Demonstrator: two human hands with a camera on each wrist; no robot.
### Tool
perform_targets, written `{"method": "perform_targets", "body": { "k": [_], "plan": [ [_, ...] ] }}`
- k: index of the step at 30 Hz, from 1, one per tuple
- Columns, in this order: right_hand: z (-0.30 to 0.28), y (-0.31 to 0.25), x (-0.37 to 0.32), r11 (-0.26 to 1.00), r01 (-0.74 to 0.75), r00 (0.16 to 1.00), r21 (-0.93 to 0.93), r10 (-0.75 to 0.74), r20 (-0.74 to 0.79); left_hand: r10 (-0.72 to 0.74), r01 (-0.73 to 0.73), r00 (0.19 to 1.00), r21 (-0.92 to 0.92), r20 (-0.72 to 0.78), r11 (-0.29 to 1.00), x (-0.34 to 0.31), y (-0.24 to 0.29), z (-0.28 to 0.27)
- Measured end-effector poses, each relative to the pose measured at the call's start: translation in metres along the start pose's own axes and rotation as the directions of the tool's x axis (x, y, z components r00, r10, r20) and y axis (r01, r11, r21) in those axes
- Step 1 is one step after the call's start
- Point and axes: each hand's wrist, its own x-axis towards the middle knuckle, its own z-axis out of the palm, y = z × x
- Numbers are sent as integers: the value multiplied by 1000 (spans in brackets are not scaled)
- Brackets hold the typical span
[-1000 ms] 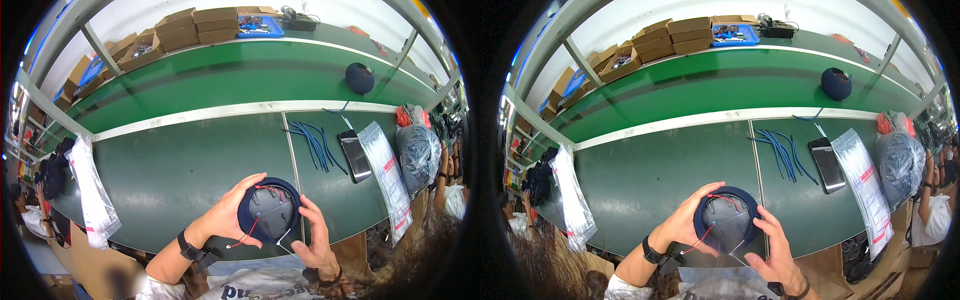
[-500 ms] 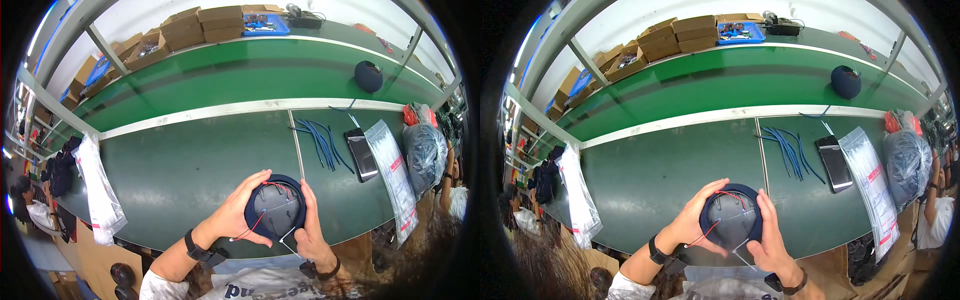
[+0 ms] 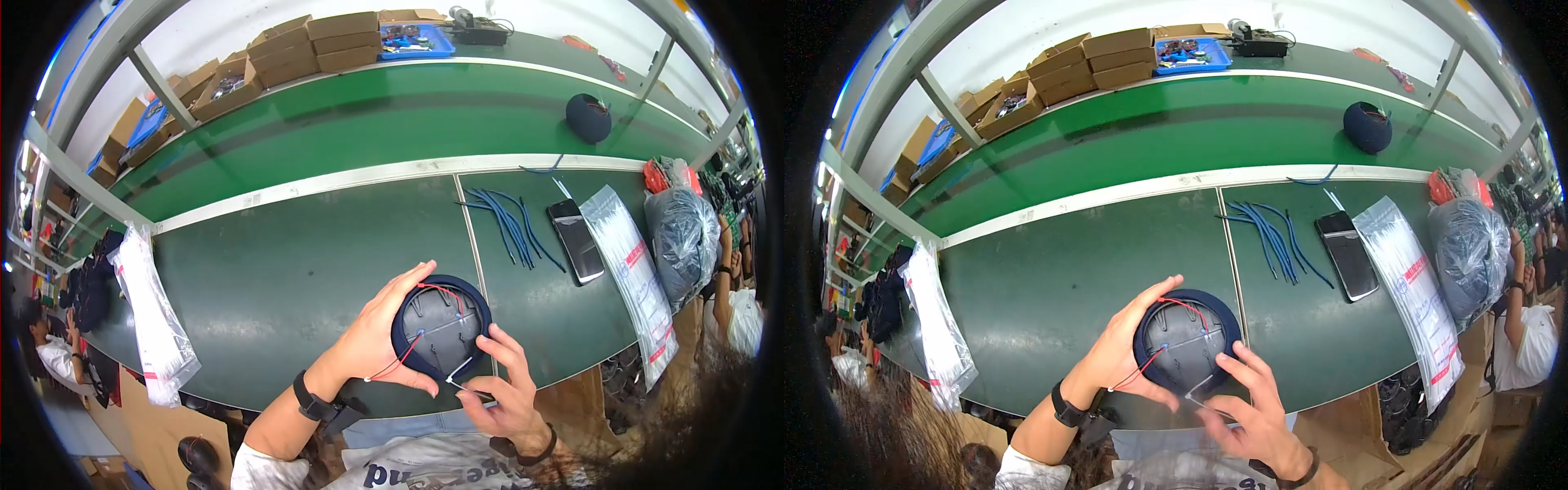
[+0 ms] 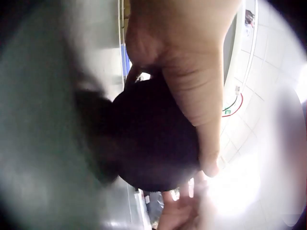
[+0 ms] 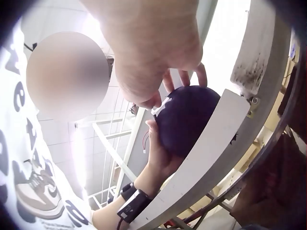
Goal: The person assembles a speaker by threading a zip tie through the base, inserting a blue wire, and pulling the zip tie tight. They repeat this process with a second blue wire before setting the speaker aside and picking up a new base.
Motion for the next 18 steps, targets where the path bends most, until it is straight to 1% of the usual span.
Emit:
{"method": "perform_targets", "body": {
  "k": [1,4,5,7,8,10,13,14,16,17,18],
  "plan": [
    [0,2,1,1000,12,1000,1,-12,-1,-16,16,1000,5,21,1000,3,0,-1],
    [0,8,1,999,16,999,45,-15,-30,63,-63,998,7,-8,998,3,-7,1],
    [0,10,1,998,11,999,65,-8,-47,66,-66,998,7,-4,998,2,-8,1],
    [-2,15,1,986,-18,996,163,31,-80,72,-72,997,3,6,997,1,-10,0],
    [-3,16,1,976,-35,994,214,56,-92,91,-91,995,-8,-30,996,1,-10,2],
    [-5,16,3,971,-49,994,234,70,-86,120,-123,988,-26,-102,992,-1,-9,5],
    [-8,18,5,968,-53,994,243,75,-80,278,-219,928,241,-248,946,-8,2,-1],
    [-9,18,4,969,-57,994,240,78,-81,286,-233,934,240,-216,942,-8,3,0],
    [-6,21,1,930,-97,980,354,150,-127,302,-261,939,231,-163,937,-7,3,3],
    [-6,22,0,905,-110,973,410,183,-143,234,-216,959,121,-158,969,-3,3,4],
    [-7,24,2,902,-99,973,419,176,-148,223,-210,964,96,-144,973,-2,2,3]
  ]
}}
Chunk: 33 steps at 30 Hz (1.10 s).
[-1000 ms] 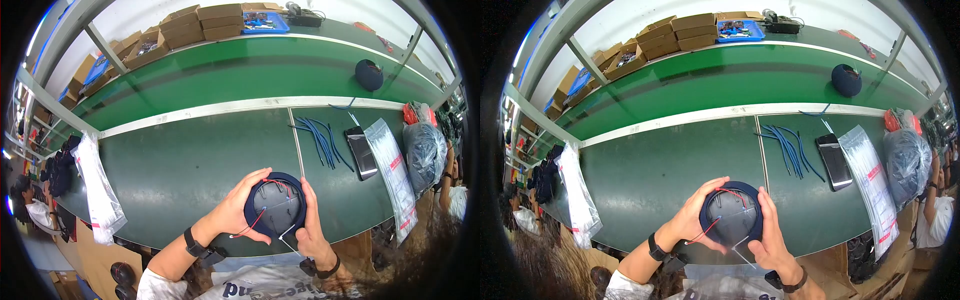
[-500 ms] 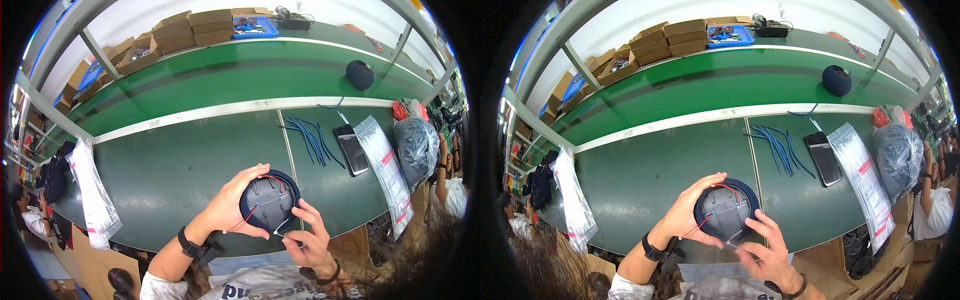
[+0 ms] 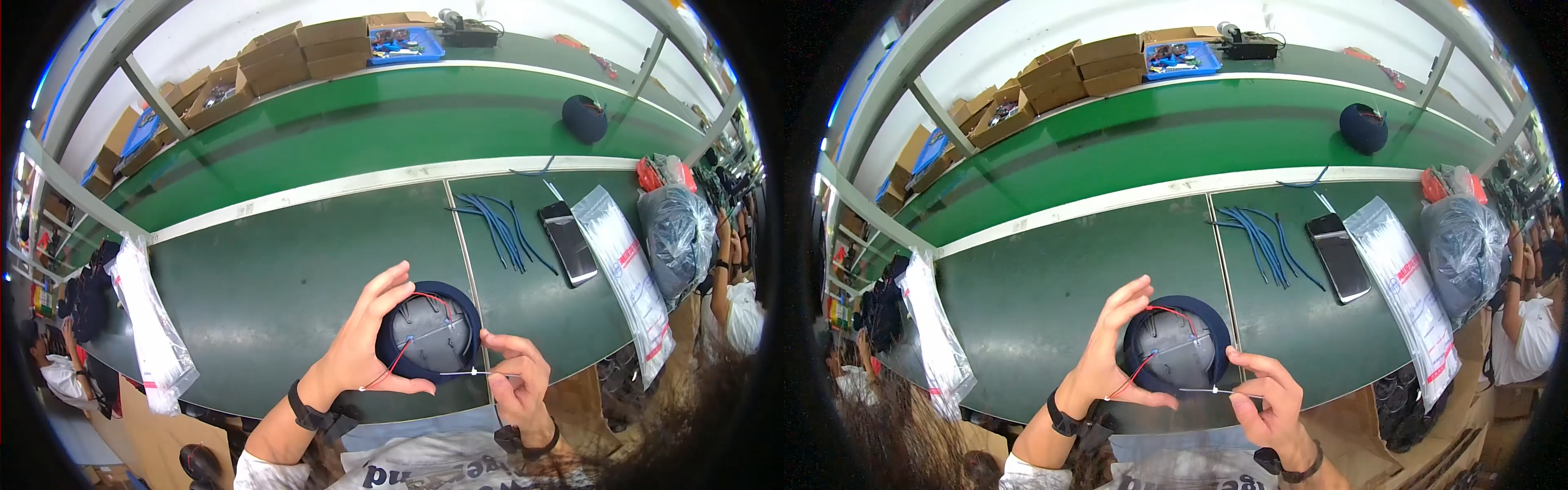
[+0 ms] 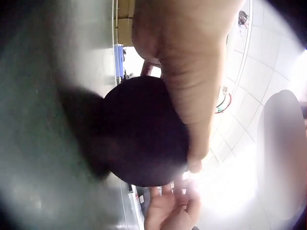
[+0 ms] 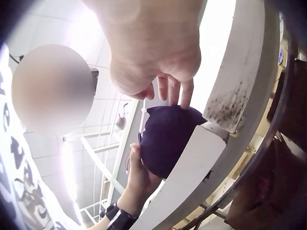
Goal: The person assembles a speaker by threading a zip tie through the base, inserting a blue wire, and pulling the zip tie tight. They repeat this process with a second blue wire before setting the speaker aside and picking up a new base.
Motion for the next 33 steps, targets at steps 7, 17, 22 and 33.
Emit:
{"method": "perform_targets", "body": {
  "k": [7,17,22,33],
  "plan": [
    [-13,-3,3,989,51,996,-137,-40,85,-52,84,986,-200,161,976,-7,39,-78],
    [7,-8,-3,931,187,975,-313,-135,179,119,-161,983,337,140,928,-7,31,26],
    [18,-11,-4,910,169,981,-379,-117,154,131,-149,988,258,83,955,-9,32,26],
    [13,-16,-5,938,126,982,-323,-71,176,251,-279,957,219,146,935,-17,22,20]
  ]
}}
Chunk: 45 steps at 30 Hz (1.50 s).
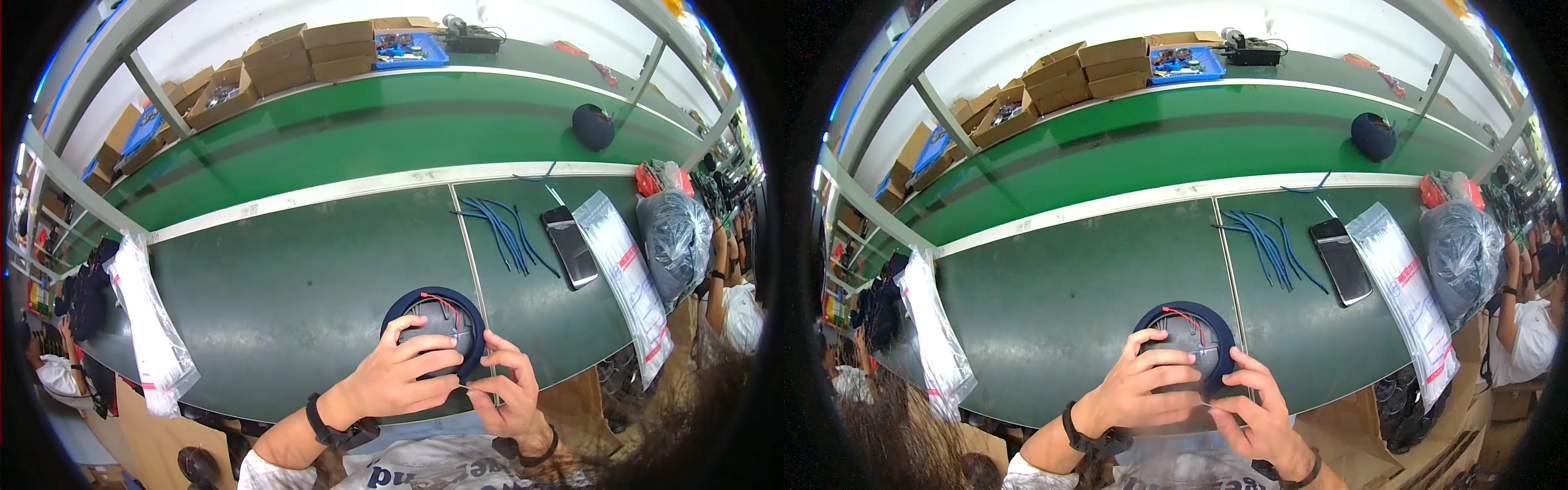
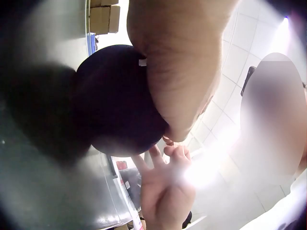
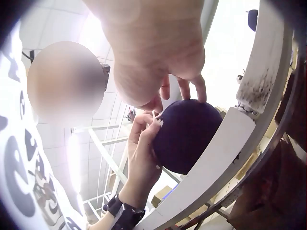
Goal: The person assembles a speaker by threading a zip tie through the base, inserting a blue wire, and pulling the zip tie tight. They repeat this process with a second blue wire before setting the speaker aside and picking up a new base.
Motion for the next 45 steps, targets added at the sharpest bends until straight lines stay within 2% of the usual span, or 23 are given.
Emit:
{"method": "perform_targets", "body": {
  "k": [6,9,12,13,15,16,19,20,23,24,27,30,33,34,37,40,43,45],
  "plan": [
    [-7,10,-10,993,-33,999,115,33,5,9,-6,999,86,-41,996,-6,-7,3],
    [-12,13,-9,997,13,998,81,-17,53,38,-33,998,115,-44,993,-4,-8,1],
    [-22,16,9,887,-148,983,438,179,-29,-181,149,939,-129,-291,980,6,-3,-22],
    [-17,14,22,787,-163,961,595,264,-87,-251,265,897,-12,-363,964,5,-5,-32],
    [-16,25,40,792,-342,913,507,408,-22,-456,416,844,-192,-283,889,6,-18,-43],
    [-9,22,55,840,-328,933,432,359,10,-528,474,827,-265,-191,840,7,-22,-38],
    [16,23,75,949,-211,976,233,190,107,-479,448,877,-287,-43,847,2,-23,-10],
    [22,23,74,948,-201,979,246,187,78,-426,392,899,-255,-97,884,2,-21,-2],
    [29,30,65,951,-165,986,260,169,9,-373,339,921,-244,-109,908,-2,-26,-1],
    [30,32,61,952,-154,987,263,163,-11,-289,267,951,-183,-109,946,-6,-29,1],
    [37,44,52,967,-40,995,250,62,-78,-245,224,959,-146,-142,964,-12,-36,6],
    [46,43,50,917,-95,959,388,188,-210,-263,181,931,-308,-252,934,-14,-41,13],
    [46,29,57,805,-227,919,549,363,-152,-467,387,867,-357,-172,850,-5,-23,2],
    [33,29,63,930,-188,974,317,218,-62,-399,357,906,-254,-141,899,-8,-31,4],
    [31,28,62,943,-218,971,252,235,-38,-378,352,917,-191,-124,916,-9,-31,4],
    [26,25,65,913,-333,943,237,327,65,-307,301,950,-103,-54,948,-6,-31,-2],
    [29,34,63,731,-329,933,598,350,85,-408,356,905,-305,-124,883,-6,-27,3],
    [25,37,61,818,-293,956,494,264,130,-428,364,896,-352,-122,862,-9,-30,4]
  ]
}}
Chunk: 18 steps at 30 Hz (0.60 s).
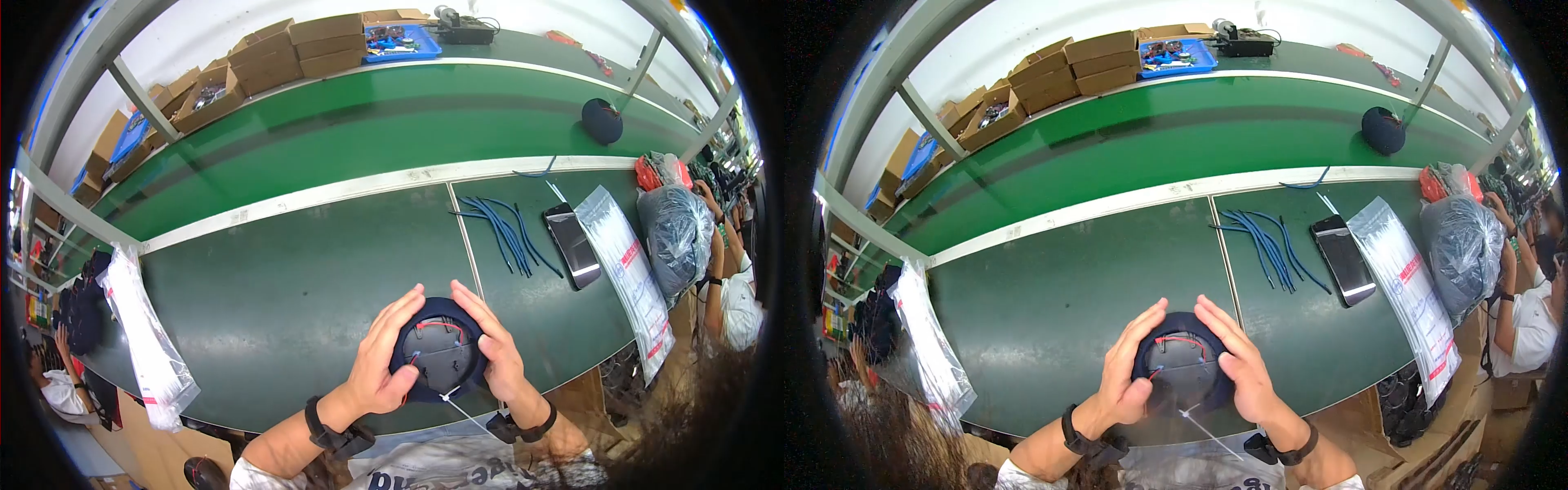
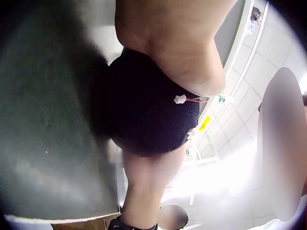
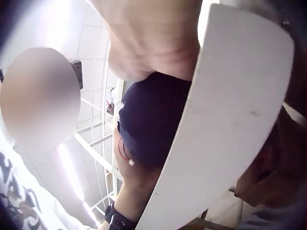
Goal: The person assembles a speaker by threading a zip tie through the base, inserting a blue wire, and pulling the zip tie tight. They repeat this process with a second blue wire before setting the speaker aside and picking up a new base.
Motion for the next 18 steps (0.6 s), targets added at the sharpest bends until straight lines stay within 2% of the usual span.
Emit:
{"method": "perform_targets", "body": {
  "k": [3,6,9,11,12,13,14,15,16,18],
  "plan": [
    [5,-5,0,989,49,999,-139,-50,1,-9,9,1000,25,1,1000,-2,-1,2],
    [8,-15,2,979,-18,1000,-201,20,11,25,-30,998,97,58,995,0,-1,-1],
    [21,-23,1,975,-60,989,-212,30,-142,15,-23,997,108,77,994,8,7,-10],
    [25,-20,-8,984,65,940,-165,-115,-320,-25,22,998,55,49,998,4,5,-13],
    [24,-18,-16,980,129,895,-151,-181,-408,34,-35,999,64,19,997,5,6,-16],
    [3,-23,-34,961,124,919,-248,-206,-336,89,-88,996,74,-12,993,4,9,-19],
    [-13,-26,-52,912,158,955,-380,-239,-175,143,-139,989,87,-42,987,4,13,-23],
    [-16,-50,-49,870,163,986,-465,-162,42,204,-196,978,138,-45,971,7,22,-28],
    [-17,-70,-46,819,190,967,-541,-61,247,238,-239,971,197,30,951,6,25,-29],
    [-8,-60,-57,795,236,948,-558,-62,313,290,-336,937,287,193,897,5,29,-26]
  ]
}}
